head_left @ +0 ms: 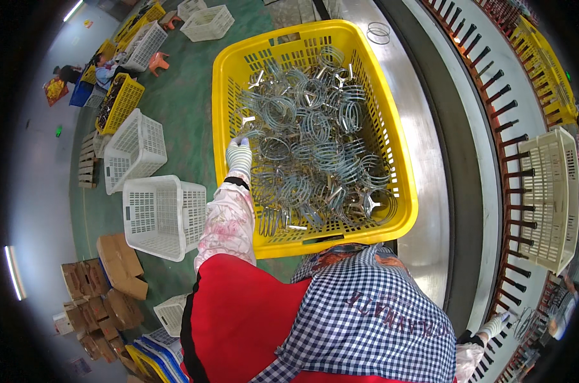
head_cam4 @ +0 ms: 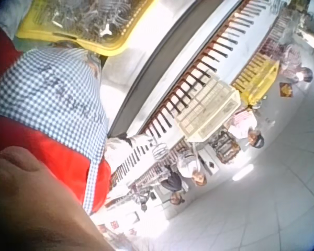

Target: The worker is assembling small metal spring components onto an assembly line conveyor system.

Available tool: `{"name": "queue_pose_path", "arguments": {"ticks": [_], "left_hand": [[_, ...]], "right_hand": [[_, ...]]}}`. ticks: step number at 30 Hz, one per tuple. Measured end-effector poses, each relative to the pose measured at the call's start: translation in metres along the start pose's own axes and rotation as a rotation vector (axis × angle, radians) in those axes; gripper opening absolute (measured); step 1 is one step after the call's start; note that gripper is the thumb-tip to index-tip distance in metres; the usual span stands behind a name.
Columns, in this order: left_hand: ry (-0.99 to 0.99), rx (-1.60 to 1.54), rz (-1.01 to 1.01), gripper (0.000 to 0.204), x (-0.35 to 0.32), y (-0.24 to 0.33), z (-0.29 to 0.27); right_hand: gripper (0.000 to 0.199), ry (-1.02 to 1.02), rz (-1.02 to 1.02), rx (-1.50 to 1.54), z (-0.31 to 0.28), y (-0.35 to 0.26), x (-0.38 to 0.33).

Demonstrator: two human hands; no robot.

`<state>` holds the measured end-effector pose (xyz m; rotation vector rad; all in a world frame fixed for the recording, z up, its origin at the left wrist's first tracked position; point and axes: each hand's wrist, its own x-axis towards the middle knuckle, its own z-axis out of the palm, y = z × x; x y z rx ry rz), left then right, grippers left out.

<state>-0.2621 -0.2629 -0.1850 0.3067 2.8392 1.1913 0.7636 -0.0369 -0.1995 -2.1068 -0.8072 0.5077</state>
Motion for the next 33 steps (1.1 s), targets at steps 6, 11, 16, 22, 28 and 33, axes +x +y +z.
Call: {"name": "queue_pose_path", "arguments": {"ticks": [6, 11, 16, 22, 28, 33], "left_hand": [[0.096, 0.127, 0.178, 0.029, 0.005, 0.035, -0.022], [0.346, 0.548, 0.587, 0.05, 0.041, 0.038, -0.045], [0.108, 0.93, 0.335, 0.049, 0.062, 0.018, -0.082], [0.077, 1.02, 0.253, 0.032, 0.051, 0.041, -0.083], [0.077, 0.764, 0.271, 0.033, 0.039, 0.088, -0.072], [0.123, 0.631, 0.548, 0.031, 0.027, 0.121, -0.071]], "right_hand": [[0.051, -0.238, -0.05, 0.192, 0.053, -0.029, -0.084], [0.047, -0.35, -0.061, 0.2, 0.065, -0.023, -0.093], [0.043, -0.415, -0.128, 0.143, 0.069, -0.037, -0.096], [0.046, -0.411, -0.185, 0.061, 0.064, 0.005, -0.067], [0.045, -0.478, -0.111, 0.115, 0.079, 0.017, -0.069], [0.044, -0.542, -0.212, 0.187, 0.113, -0.07, -0.133]]}}
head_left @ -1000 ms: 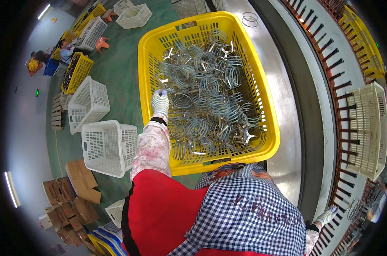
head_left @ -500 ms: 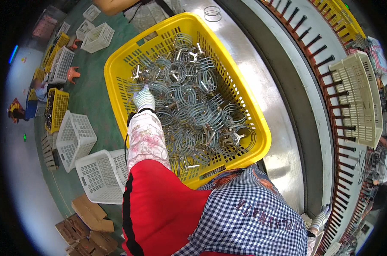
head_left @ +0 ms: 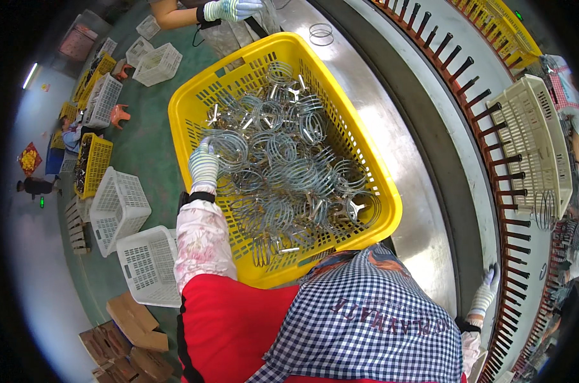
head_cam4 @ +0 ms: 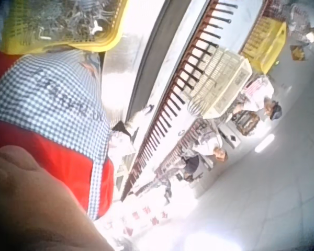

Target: The worker is assembling small metal spring components onto an assembly line conveyor system.

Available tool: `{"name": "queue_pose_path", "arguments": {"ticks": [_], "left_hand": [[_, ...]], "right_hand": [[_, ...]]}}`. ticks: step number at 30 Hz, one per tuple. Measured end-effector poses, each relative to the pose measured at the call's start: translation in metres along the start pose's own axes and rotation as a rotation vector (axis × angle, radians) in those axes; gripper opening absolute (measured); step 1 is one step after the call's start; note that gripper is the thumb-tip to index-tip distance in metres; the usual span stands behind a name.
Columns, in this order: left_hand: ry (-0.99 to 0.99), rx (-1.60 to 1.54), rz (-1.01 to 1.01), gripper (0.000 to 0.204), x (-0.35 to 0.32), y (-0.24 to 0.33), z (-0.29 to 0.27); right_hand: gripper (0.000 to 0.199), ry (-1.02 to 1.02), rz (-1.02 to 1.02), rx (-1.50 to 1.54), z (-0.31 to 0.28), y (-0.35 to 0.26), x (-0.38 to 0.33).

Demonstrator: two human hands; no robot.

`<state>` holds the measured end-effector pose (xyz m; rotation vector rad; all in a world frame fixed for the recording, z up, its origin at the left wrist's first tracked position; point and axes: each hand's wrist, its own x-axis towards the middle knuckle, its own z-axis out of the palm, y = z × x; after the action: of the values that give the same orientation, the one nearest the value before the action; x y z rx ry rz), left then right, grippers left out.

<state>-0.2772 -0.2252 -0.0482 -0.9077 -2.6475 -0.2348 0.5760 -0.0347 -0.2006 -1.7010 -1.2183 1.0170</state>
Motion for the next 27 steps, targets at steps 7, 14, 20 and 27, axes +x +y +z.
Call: {"name": "queue_pose_path", "arguments": {"ticks": [7, 14, 20, 27], "left_hand": [[-0.608, -1.115, -0.108, 0.02, -0.016, 0.141, 0.007], [-1.192, -1.279, 0.266, 0.023, -0.08, 0.302, -0.015], [-1.538, -1.203, 0.225, 0.031, -0.11, 0.368, -0.034], [-1.464, -1.357, 0.124, 0.06, -0.232, 0.433, -0.068]], "right_hand": [[0.038, -0.308, -0.429, -0.22, 0.138, -0.147, -0.02], [0.047, -0.562, -0.897, -0.332, 0.185, -0.22, -0.019], [0.037, -0.697, -0.731, -0.414, 0.17, -0.213, -0.018], [0.035, -0.477, -0.522, -0.313, 0.027, -0.139, 0.027]]}}
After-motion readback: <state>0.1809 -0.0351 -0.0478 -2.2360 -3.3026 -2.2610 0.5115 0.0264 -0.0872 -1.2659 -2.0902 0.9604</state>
